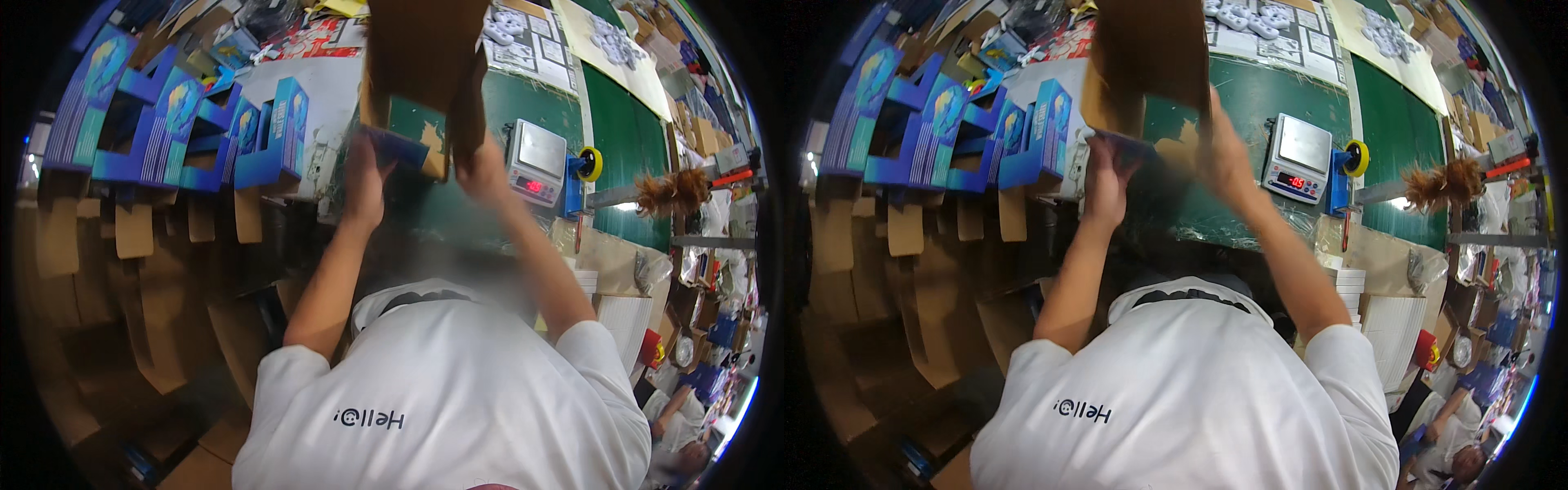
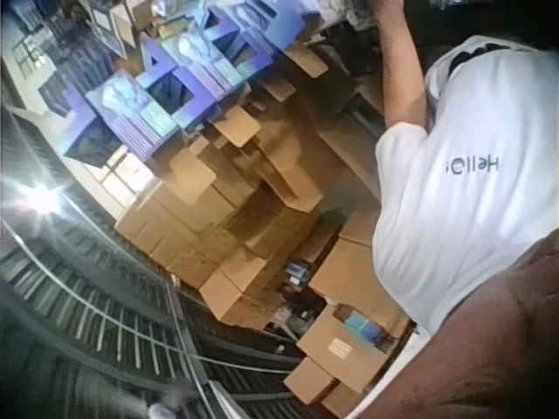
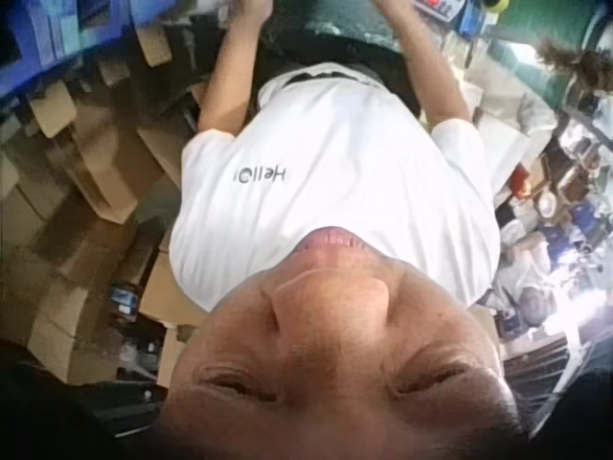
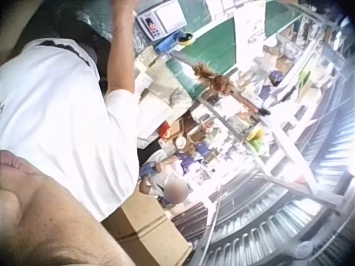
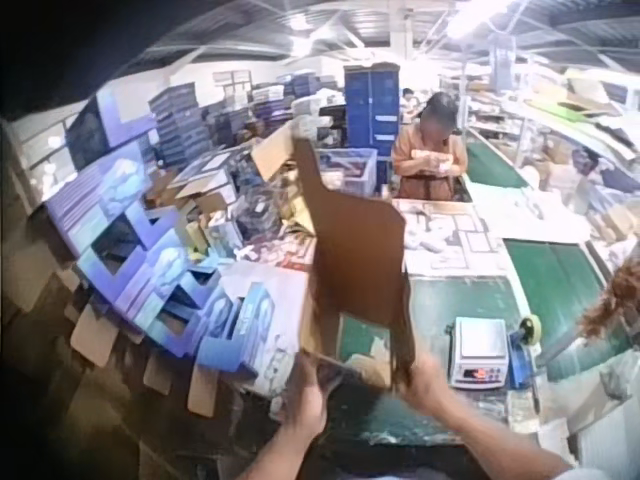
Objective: The person assembles blue cardboard boxes at a workbench, folds the flaps, and places white rectangular items inside. The person uses a digital scale to weigh items and a tape dispenser to seal the boxes, then stacks the finished boxes.
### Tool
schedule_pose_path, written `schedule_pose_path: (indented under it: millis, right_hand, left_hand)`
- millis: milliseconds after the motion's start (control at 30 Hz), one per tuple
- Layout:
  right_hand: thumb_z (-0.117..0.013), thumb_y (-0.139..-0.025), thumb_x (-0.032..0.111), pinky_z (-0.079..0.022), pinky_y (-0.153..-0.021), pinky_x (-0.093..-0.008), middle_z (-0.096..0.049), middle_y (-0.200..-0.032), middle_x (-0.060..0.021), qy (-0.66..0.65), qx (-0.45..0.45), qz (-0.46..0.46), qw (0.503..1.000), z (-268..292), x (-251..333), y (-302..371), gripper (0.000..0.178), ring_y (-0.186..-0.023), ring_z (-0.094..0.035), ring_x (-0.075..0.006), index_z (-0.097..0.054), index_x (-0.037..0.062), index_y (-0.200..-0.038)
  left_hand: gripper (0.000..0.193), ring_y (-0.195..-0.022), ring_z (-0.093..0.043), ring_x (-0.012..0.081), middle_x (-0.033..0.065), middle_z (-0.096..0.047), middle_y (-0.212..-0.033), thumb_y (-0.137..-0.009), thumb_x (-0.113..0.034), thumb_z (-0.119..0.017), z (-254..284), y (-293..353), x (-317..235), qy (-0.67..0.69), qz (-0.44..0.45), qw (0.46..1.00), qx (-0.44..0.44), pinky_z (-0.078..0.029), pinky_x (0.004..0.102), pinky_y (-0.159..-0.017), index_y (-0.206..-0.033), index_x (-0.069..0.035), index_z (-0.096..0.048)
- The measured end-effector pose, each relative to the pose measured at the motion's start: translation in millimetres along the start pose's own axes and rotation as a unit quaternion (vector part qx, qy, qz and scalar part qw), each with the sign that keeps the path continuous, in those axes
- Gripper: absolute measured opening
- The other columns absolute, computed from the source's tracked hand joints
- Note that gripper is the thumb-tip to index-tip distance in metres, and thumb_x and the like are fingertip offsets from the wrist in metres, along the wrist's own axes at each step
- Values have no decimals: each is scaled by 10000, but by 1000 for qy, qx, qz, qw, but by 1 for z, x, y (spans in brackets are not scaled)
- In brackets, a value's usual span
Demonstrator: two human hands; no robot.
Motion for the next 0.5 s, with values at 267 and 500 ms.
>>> schedule_pose_path:
  millis: [267, 500]
  right_hand:
    - [-603, -927, -14, -514, -1091, -447, -449, -1650, -279, -164, 8, -215, 963, -57, -68, 93, 867, -1330, -558, -456, -256, 48, -1720]
    - [-610, -1041, 164, -536, -963, -351, -580, -1551, -167, -309, 3, -259, 915, -34, -57, 76, 626, -1113, -649, -277, -445, 77, -1639]
  left_hand:
    - [676, -1359, -635, 230, 129, -635, -1515, -1182, -574, -436, 27, 14, 1, -142, 137, 980, 11, -569, 405, -1085, -1531, -10, -567]
    - [831, -1507, -500, 236, 147, -470, -1702, -1004, -152, -789, -32, -33, -45, -169, -79, 946, 263, -432, 359, -1217, -1710, -14, -374]
Point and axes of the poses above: each hand's wrist, its own y-axis away from the middle knuckle, its own z-axis out of the back of the hand, x = y × z, the point moved 7 cm from there along -y, towards the middle knuckle
